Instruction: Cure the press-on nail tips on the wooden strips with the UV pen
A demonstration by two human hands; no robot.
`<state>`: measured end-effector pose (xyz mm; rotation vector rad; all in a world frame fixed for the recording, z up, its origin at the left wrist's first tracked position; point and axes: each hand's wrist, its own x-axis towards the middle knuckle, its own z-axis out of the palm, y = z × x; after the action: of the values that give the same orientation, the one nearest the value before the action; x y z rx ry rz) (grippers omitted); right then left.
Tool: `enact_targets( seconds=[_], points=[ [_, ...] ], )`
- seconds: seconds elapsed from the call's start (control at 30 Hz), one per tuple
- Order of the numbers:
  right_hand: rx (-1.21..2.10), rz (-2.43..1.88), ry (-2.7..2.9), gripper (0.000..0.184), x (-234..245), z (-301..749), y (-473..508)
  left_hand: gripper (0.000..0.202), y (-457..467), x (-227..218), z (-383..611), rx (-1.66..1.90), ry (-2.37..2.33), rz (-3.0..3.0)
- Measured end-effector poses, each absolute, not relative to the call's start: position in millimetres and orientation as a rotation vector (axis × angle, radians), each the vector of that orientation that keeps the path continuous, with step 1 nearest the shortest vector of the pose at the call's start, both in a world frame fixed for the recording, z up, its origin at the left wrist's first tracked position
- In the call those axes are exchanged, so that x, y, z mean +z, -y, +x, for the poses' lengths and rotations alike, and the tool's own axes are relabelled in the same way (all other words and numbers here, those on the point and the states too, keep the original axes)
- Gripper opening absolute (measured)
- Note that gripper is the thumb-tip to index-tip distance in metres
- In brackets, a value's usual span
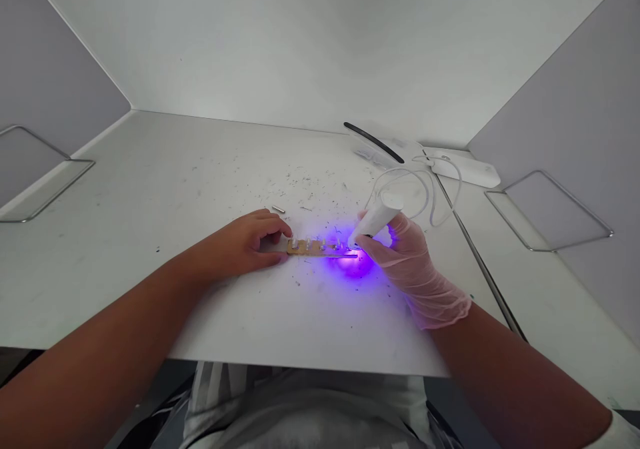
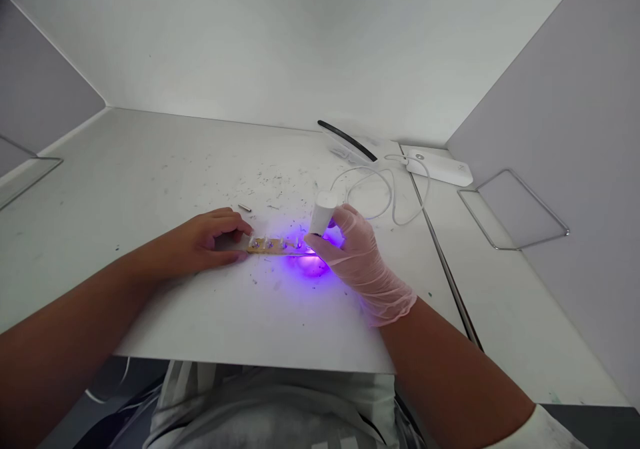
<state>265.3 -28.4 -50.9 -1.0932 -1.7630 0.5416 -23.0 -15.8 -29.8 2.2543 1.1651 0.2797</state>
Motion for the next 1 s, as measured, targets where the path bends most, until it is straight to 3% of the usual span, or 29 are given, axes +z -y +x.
enact_targets(
  seconds=[1.0],
  points=[
    [0.455,-1.037,1.758,0.009,-52.5,265.5,26.8,0.028,15.3,-32.1,-24.4,0.289,-1.147,2.271]
  ],
)
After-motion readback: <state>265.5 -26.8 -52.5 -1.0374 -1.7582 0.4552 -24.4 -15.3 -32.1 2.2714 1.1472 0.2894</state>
